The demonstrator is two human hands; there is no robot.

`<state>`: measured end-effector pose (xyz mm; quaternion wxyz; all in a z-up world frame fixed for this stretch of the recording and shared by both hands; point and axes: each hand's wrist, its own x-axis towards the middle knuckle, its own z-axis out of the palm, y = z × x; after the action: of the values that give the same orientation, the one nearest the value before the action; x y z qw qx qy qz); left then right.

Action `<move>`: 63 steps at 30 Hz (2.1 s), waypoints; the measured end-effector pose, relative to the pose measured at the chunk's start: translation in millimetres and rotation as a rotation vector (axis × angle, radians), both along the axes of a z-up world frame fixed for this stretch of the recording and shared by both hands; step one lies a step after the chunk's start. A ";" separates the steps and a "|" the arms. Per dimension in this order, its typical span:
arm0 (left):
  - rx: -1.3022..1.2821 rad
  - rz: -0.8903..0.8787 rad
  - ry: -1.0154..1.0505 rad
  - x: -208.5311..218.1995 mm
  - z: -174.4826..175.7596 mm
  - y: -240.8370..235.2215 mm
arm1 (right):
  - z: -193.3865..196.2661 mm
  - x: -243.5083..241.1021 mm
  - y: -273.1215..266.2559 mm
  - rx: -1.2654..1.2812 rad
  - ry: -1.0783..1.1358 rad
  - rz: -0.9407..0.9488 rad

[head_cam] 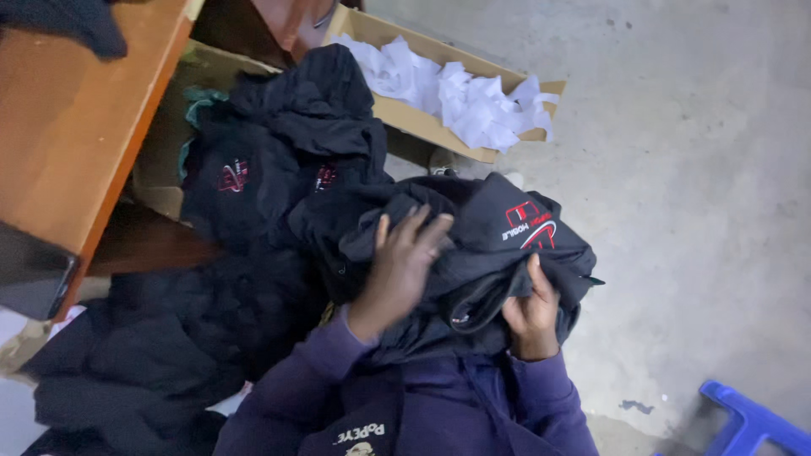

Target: The person uses small scissors to cut a red logo patch off a black jacket. They hold the jacket on their lap and carefully snip around the edges of the design.

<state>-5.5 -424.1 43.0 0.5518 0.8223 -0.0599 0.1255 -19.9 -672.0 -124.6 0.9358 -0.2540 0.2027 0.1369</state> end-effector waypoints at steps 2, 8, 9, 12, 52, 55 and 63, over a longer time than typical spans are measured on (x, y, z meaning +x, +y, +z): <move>-0.005 -0.163 0.244 -13.1 -102.9 22.2 | 9.4 -1.6 0.0 -0.115 -0.091 0.011; -0.471 0.210 0.268 -80.3 -46.3 74.6 | 68.7 29.4 -33.4 -1.874 -1.151 0.611; -0.472 0.215 0.268 -83.0 -35.0 60.1 | 96.3 29.5 -11.0 -1.871 -1.155 0.615; -0.432 -0.291 0.403 -92.5 -30.1 11.6 | 113.5 25.6 16.5 -1.326 -0.028 0.574; 0.237 -0.212 0.061 -28.0 -116.3 -22.7 | -54.5 -23.7 -35.3 -0.437 -0.013 0.124; 0.218 -0.252 0.008 -26.0 -120.5 -20.4 | -37.0 -23.2 -31.4 -0.444 -0.013 0.126; 0.182 -0.328 -0.040 -14.6 -125.0 -12.7 | -57.9 -26.6 -36.4 -0.478 -0.027 0.132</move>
<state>-20.1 -436.9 -82.0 0.4868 0.8454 -0.2155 0.0443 -46.5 -708.3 -182.5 0.8408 -0.4826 0.1999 0.1425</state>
